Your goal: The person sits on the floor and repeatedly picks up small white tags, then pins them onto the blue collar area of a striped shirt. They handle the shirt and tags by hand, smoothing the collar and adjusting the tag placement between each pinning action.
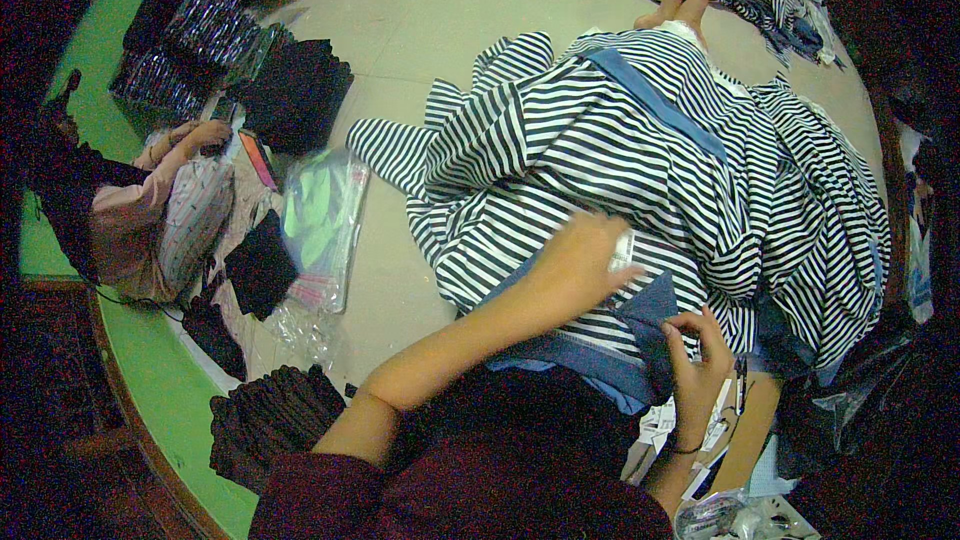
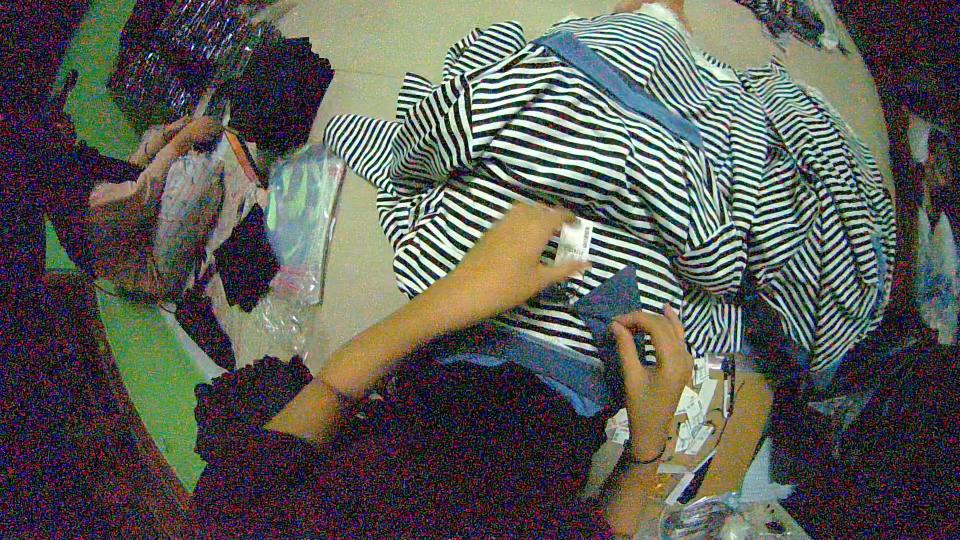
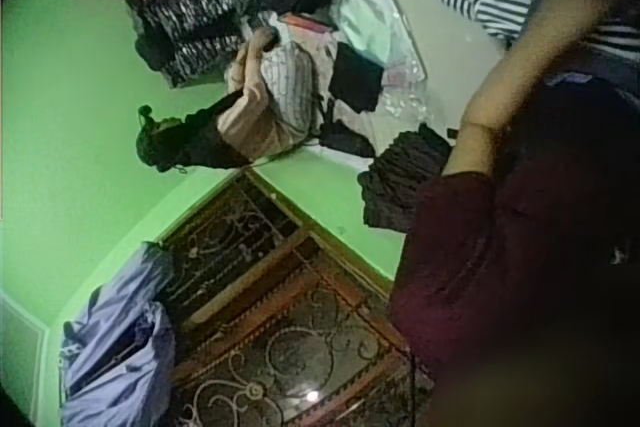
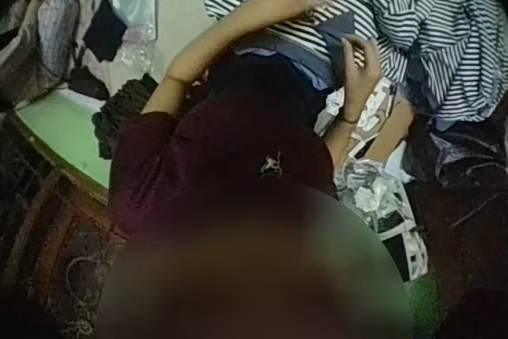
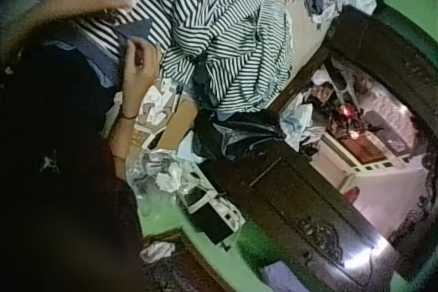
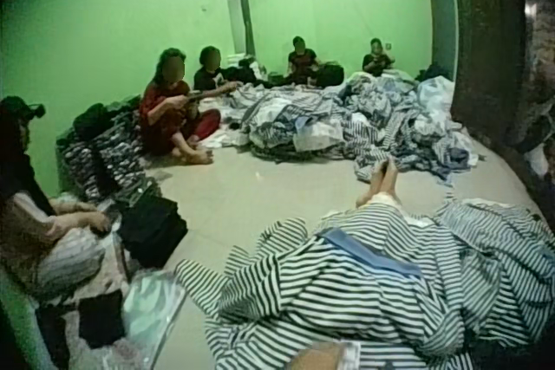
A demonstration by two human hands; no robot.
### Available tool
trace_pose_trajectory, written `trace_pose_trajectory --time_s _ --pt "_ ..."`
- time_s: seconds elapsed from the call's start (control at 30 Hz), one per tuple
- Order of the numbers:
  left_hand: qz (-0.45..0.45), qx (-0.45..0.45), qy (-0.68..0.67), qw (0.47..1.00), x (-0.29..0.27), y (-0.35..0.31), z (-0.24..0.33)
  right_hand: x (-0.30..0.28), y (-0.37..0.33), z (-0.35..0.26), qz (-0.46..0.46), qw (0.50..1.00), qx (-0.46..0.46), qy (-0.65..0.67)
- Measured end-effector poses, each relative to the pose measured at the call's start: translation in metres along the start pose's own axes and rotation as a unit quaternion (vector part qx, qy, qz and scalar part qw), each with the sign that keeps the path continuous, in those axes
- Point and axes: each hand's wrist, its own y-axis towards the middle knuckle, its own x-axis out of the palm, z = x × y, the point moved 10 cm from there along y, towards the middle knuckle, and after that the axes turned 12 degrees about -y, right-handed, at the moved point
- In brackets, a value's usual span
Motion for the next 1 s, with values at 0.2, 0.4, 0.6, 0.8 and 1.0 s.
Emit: trace_pose_trajectory --time_s 0.2,0.4,0.6,0.8,1.0 --pt "-0.128 -0.118 -0.065 0.983 0.043 0.003 -0.040 0.019 0.009 0.020 -0.019 0.995 0.066 0.075" --pt "-0.100 -0.186 -0.113 0.971 0.040 0.000 -0.057 0.038 0.006 0.040 -0.036 0.990 0.116 0.075" --pt "-0.109 -0.188 -0.091 0.972 0.038 0.002 -0.053 0.045 0.007 0.034 -0.038 0.998 0.057 -0.009" --pt "-0.091 -0.186 -0.142 0.968 0.040 -0.003 -0.054 0.048 0.010 0.031 -0.070 0.996 0.034 -0.032" --pt "-0.082 -0.171 -0.123 0.974 0.039 -0.004 -0.053 0.052 0.013 0.024 -0.082 0.994 -0.009 -0.076"
